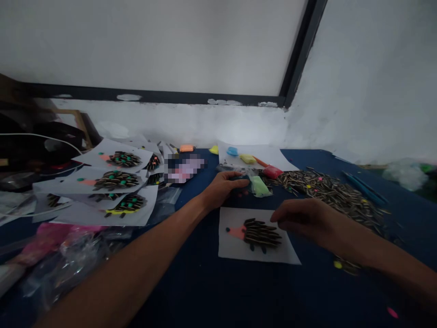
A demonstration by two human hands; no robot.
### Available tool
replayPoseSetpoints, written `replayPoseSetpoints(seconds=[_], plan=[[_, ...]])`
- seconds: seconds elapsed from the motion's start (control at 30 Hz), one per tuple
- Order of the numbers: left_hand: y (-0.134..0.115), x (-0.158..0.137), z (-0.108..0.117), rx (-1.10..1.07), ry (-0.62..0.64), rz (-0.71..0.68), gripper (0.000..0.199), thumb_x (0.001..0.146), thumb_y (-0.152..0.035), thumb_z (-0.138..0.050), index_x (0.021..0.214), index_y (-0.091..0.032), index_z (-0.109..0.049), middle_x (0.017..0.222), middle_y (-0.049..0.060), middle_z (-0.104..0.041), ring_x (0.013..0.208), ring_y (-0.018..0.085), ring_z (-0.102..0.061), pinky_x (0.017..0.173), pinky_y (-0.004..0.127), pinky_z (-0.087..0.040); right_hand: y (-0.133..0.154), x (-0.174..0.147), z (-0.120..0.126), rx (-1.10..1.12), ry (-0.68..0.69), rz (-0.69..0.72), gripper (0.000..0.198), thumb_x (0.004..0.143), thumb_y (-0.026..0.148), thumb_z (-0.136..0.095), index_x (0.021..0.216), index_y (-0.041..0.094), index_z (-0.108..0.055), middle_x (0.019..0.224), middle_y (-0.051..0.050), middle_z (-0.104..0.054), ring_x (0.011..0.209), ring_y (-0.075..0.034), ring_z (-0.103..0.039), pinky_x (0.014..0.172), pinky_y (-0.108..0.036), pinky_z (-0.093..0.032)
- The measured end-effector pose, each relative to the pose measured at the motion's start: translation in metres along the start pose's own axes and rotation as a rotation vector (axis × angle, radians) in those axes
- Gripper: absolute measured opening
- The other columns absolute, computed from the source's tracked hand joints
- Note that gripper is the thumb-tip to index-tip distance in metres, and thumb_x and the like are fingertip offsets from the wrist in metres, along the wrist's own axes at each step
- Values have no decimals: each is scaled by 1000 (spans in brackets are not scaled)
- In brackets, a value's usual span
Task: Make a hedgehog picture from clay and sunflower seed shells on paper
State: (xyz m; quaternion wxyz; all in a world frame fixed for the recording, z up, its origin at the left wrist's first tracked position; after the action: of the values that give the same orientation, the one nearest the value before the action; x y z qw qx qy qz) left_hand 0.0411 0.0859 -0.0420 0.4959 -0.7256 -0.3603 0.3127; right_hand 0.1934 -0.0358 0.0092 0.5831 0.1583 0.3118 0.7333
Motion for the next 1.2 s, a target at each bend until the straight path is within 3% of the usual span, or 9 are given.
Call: replayPoseSetpoints(seconds=[0.1, 0.43, 0.77, 0.97, 1.2], plan=[[1, 0, 0, 2, 11, 0, 23, 73, -16, -74, 93, -13, -62, 78, 2, -64, 62, 9, -62, 54, 19, -44, -2, 2, -3, 2, 60, 8, 23, 87, 44, -55, 89, 23, -65, 75, -3, -64, 67, -17, -57, 57, -29, -41], [-3, -4, -2, -8, -6, 15, 20, 74, -14, -73, 91, -13, -62, 77, 2, -64, 61, 9, -62, 53, 20, -44, 6, 0, -3, -35, 24, 14, 17, 86, 37, -55, 88, 24, -67, 69, -1, -61, 61, -15, -53, 55, -28, -39], [-3, -4, -3, -12, -32, 27, 20, 75, -11, -70, 93, -13, -62, 75, 1, -64, 59, 9, -62, 52, 20, -44, 4, 2, -7, -52, 19, 29, 25, 88, 45, -54, 85, 23, -66, 74, -3, -63, 64, -16, -55, 55, -27, -39], [-3, -4, -3, -6, -16, 16, 22, 73, -14, -73, 92, -12, -62, 75, 2, -64, 60, 9, -61, 53, 20, -45, 12, 0, -8, -54, 14, 79, 22, 89, 40, -53, 86, 22, -67, 81, -4, -63, 63, -14, -51, 56, -27, -40], [-2, -2, -2, -2, -20, 17, 19, 75, -13, -71, 92, -13, -62, 76, 2, -65, 60, 9, -61, 53, 20, -45, 12, -1, -8, -74, 30, 32, 18, 88, 35, -53, 88, 23, -66, 71, -3, -59, 58, -14, -49, 52, -27, -39]])
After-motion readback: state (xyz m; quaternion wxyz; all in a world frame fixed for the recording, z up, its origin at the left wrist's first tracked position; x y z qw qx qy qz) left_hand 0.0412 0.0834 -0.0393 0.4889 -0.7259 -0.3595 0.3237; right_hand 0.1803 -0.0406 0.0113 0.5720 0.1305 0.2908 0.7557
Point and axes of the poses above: each hand's wrist, its own x-axis towards the middle knuckle, its own z-axis out of the back of the hand, y = z × x, the point moved 5 cm from there along x, towards the middle knuckle
